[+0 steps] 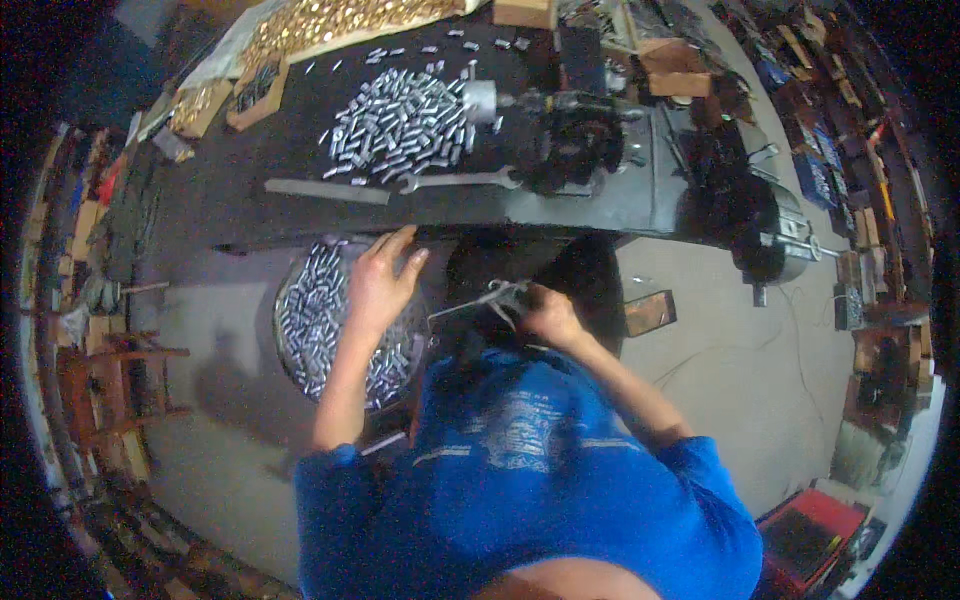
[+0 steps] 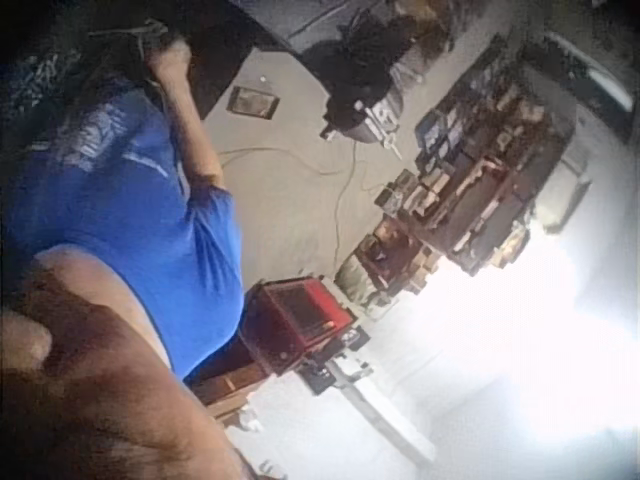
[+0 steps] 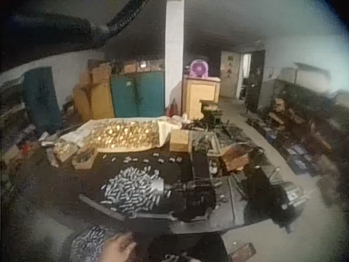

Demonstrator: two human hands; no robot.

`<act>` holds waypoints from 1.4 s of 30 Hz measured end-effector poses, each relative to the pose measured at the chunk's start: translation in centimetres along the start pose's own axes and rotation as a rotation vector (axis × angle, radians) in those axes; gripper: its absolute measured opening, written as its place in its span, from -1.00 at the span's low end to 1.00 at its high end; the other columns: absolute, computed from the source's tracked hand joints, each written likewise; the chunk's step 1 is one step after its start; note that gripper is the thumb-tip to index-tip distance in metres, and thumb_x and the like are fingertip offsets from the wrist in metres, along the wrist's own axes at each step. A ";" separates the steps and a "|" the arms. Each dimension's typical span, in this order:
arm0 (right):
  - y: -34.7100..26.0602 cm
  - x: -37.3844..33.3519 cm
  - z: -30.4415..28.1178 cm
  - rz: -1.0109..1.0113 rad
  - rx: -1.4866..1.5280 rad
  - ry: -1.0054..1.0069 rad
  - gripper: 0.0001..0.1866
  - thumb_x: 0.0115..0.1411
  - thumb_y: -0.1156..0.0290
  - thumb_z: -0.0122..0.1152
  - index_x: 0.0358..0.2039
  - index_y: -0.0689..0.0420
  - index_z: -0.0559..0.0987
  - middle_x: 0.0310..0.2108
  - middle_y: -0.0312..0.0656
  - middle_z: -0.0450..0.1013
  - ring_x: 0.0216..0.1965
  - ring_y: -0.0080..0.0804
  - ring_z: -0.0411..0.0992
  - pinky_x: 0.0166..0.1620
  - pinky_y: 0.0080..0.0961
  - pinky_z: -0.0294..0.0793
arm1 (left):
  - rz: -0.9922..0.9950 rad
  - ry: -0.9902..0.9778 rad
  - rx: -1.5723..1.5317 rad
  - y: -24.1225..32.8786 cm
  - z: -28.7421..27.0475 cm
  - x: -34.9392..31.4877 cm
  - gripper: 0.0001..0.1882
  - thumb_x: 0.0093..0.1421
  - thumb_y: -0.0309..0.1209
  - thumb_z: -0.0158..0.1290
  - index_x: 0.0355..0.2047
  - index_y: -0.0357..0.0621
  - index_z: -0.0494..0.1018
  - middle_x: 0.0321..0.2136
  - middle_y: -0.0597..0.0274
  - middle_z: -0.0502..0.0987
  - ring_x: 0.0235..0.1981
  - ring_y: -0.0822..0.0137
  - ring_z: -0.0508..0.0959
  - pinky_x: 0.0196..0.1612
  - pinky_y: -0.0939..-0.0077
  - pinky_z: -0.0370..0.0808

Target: The person repeatedly picks up metallic cartridge casings from a perforated basket and a pile on the table. They insert each casing into a handheld tool, manipulate it, and then place the casing onto the table. The process is repetitive and involves handling the casings one at a time.

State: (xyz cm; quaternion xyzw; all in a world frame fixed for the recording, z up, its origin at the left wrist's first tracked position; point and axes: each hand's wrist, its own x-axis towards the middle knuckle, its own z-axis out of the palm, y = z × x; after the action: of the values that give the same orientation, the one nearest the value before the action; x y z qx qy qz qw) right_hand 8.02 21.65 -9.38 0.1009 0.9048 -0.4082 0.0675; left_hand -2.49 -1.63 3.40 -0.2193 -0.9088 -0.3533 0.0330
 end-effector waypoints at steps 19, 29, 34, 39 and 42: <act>-0.3 -3.3 -7.4 0.445 0.684 -0.850 -0.74 -0.03 0.32 0.13 -0.33 0.16 0.42 -0.65 -0.35 0.31 -0.74 -0.63 0.26 -0.74 -0.65 0.23 | -0.075 -0.160 -0.190 -4.7 9.6 -4.6 -0.82 0.03 -0.34 0.05 -0.39 -0.16 0.51 -0.44 0.02 0.52 -0.42 0.07 0.53 -0.36 0.32 0.45; 11.5 -3.7 -7.2 -0.150 -0.313 -0.091 -0.78 -0.17 0.37 0.22 -0.60 0.26 0.44 -0.64 0.13 0.40 -0.55 0.00 0.42 -0.50 -0.26 0.44 | -0.150 -0.124 -0.108 -9.1 6.7 -4.9 -0.77 0.04 -0.33 0.04 -0.33 -0.21 0.49 -0.47 -0.02 0.52 -0.45 0.10 0.54 -0.39 0.37 0.44; 8.9 -4.6 -8.7 -0.387 -0.529 -0.075 -0.80 -0.16 0.35 0.19 -0.62 0.23 0.44 -0.63 0.06 0.39 -0.48 0.00 0.41 -0.42 -0.23 0.44 | -0.116 -0.163 0.039 -9.1 6.3 -4.7 -0.77 0.03 -0.32 0.05 -0.33 -0.18 0.49 -0.48 -0.02 0.52 -0.46 0.09 0.53 -0.40 0.35 0.44; 8.5 -5.1 -13.5 -0.333 -0.627 -0.064 -0.86 -0.13 0.39 0.18 -0.63 0.20 0.48 -0.65 -0.08 0.31 -0.54 -0.12 0.37 -0.52 -0.29 0.36 | -0.142 -0.164 0.004 -8.7 6.5 -5.3 -0.76 0.02 -0.29 0.06 -0.33 -0.15 0.49 -0.50 0.00 0.52 -0.46 0.06 0.53 -0.38 0.30 0.44; 4.0 -6.7 -16.0 -0.134 -0.537 -0.107 -0.82 -0.10 0.40 0.19 -0.50 0.24 0.47 -0.53 0.03 0.38 -0.45 -0.07 0.39 -0.42 -0.24 0.39 | -0.147 -0.213 0.012 -9.2 7.3 -5.8 -0.75 0.02 -0.28 0.06 -0.33 -0.14 0.49 -0.50 0.01 0.52 -0.46 0.05 0.52 -0.37 0.29 0.44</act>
State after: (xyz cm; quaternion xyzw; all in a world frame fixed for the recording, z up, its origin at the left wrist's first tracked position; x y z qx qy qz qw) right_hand 14.80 35.39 -0.43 -0.0022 0.9804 -0.1620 0.1122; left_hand -0.48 -5.02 -9.05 -0.1883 -0.9229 -0.3241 -0.0883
